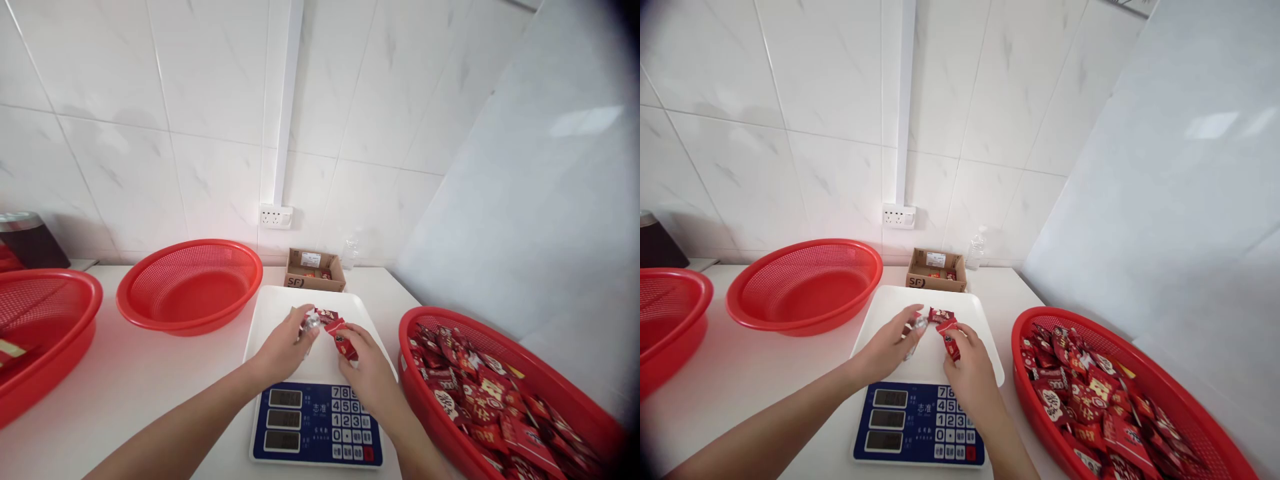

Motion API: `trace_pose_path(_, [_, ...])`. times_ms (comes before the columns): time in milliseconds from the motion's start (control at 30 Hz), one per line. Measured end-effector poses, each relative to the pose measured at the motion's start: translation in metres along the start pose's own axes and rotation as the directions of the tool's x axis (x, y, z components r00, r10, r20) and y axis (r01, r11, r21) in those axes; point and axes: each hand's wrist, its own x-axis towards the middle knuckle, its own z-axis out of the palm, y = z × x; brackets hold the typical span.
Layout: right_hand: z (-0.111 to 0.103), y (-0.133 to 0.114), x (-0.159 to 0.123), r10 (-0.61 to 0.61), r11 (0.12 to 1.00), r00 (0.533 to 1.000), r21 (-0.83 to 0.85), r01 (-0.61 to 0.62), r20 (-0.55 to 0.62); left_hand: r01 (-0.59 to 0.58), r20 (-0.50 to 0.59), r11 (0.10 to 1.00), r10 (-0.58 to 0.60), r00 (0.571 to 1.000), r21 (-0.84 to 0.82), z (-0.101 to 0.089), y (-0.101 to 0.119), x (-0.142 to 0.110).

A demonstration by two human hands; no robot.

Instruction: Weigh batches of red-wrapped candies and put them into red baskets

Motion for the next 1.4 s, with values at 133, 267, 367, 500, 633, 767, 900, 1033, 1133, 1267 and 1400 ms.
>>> trace_pose_path(133, [0.0, -0.019, -0.006, 0.021, 0.968, 0.996, 0.251, 0.002, -0.088, 0.23, 0.099, 0.756, -0.216, 0.971, -0.613, 0.001, 0.014, -0.009])
trace_pose_path(267, [0.002, -0.046, -0.017, -0.142, 0.95, 0.989, 0.284, 0.127, 0.03, 0.278, 0.222, 0.586, -0.168, 0.961, -0.761, 0.005, 0.021, -0.022])
trace_pose_path(367, [0.0, -0.057, -0.018, -0.195, 0.928, 0.971, 0.345, 0.137, 0.141, 0.238, 0.175, 0.582, -0.163, 0.971, -0.777, 0.0, 0.017, -0.029])
trace_pose_path(500, [-0.008, -0.048, -0.003, -0.11, 0.926, 0.973, 0.376, 0.027, 0.202, 0.146, 0.011, 0.723, -0.189, 0.982, -0.675, -0.039, 0.013, -0.026])
trace_pose_path(633, [-0.013, -0.024, 0.023, -0.092, 0.996, 0.978, 0.039, 0.086, 0.187, 0.109, -0.407, 0.992, -0.126, 0.905, -0.067, -0.105, 0.005, -0.016])
trace_pose_path(767, [-0.009, -0.007, 0.044, -0.033, 0.966, 0.958, -0.235, 0.103, 0.286, 0.228, -0.435, 0.767, 0.074, 0.897, 0.6, -0.152, -0.017, -0.003])
trace_pose_path(900, [0.001, -0.001, 0.055, -0.03, 0.945, 0.931, -0.294, 0.146, 0.364, 0.071, -0.229, 0.62, 0.178, 0.957, 0.781, -0.14, -0.03, 0.013])
trace_pose_path(1033, [0.01, -0.001, 0.06, -0.035, 0.942, 0.931, -0.299, 0.152, 0.364, -0.202, 0.108, 0.641, 0.183, 0.977, 0.741, -0.085, -0.021, 0.028])
trace_pose_path(1133, [0.013, -0.004, 0.058, -0.033, 0.936, 0.937, -0.318, 0.151, 0.348, -0.36, 0.306, 0.635, 0.199, 0.931, 0.683, -0.043, -0.015, 0.036])
trace_pose_path(1267, [0.01, -0.008, 0.049, 0.004, 0.929, 0.947, -0.351, 0.115, 0.32, -0.397, 0.379, 0.659, 0.179, 0.908, 0.639, -0.015, -0.016, 0.045])
trace_pose_path(1400, [0.003, 0.0, 0.041, 0.082, 0.951, 0.97, -0.311, -0.007, 0.228, -0.281, 0.293, 0.763, 0.125, 0.948, 0.583, -0.015, -0.021, 0.05])
